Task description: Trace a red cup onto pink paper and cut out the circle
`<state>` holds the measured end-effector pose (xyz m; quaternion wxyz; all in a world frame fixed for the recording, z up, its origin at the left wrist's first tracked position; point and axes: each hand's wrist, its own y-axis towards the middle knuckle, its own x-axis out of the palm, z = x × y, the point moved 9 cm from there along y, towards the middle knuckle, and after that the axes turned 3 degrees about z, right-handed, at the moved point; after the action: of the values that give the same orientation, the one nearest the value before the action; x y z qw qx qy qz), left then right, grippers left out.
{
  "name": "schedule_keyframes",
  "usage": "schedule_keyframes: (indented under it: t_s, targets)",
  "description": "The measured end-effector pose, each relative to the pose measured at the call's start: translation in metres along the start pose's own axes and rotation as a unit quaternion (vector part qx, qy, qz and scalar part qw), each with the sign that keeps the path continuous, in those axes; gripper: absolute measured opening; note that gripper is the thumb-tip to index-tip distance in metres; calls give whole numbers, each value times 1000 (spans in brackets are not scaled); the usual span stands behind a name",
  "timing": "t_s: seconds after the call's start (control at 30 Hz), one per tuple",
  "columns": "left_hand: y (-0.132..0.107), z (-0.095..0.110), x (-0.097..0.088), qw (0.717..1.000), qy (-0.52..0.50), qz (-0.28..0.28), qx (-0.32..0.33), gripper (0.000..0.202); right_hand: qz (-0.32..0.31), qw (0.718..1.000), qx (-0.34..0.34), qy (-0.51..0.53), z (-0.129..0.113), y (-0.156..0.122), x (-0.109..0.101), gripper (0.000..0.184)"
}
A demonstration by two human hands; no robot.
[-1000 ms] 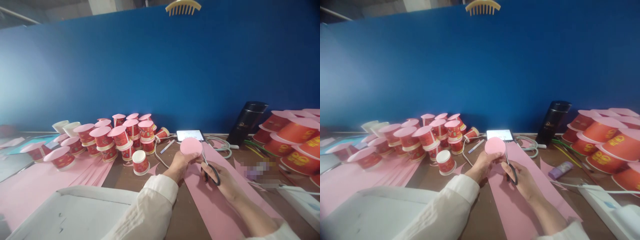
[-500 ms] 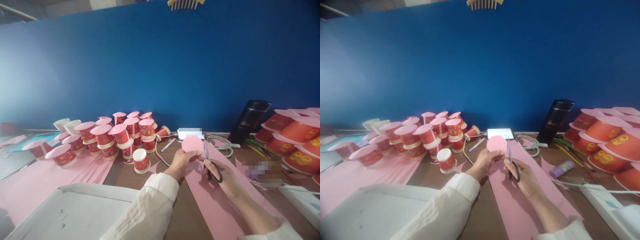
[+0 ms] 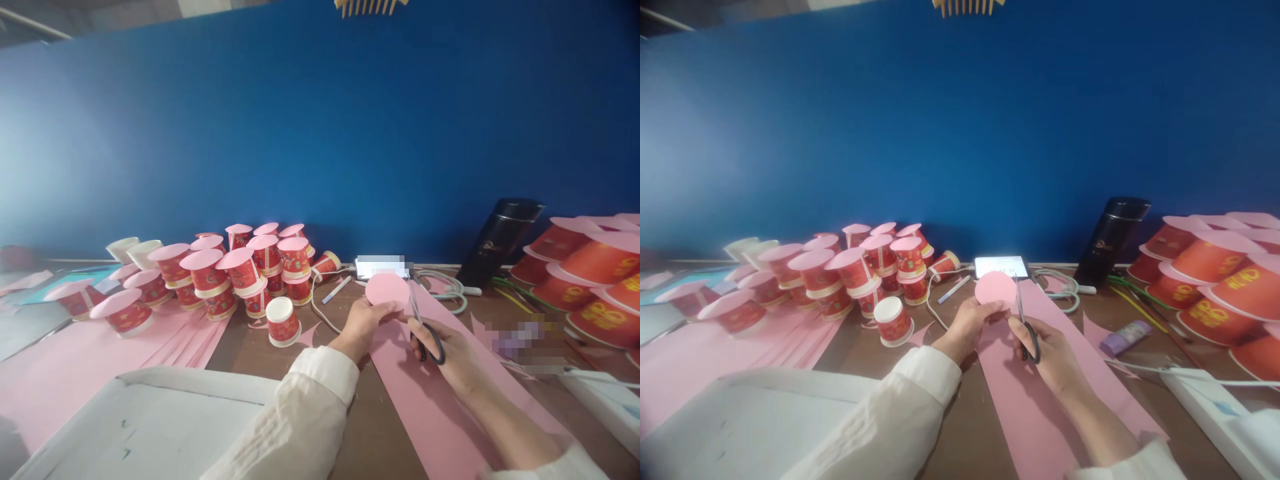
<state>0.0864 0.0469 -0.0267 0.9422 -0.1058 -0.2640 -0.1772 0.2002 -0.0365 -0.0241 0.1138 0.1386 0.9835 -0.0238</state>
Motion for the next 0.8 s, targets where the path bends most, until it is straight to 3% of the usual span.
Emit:
schedule_keyframes:
  t_s: [0.2,0.47,0.8]
  targets:
    - [1,-2,-1,1000,-4,6,-1,37,9,1000,11,-9,-12,-6,0,53]
    - [-1,-1,0,1000,0,5,-7,36,23,1000,16,-9,-1,-2,-1,53]
    - [0,-1,-6,999,26,20,3,40,21,1000,12,14,-10,-6,3,53]
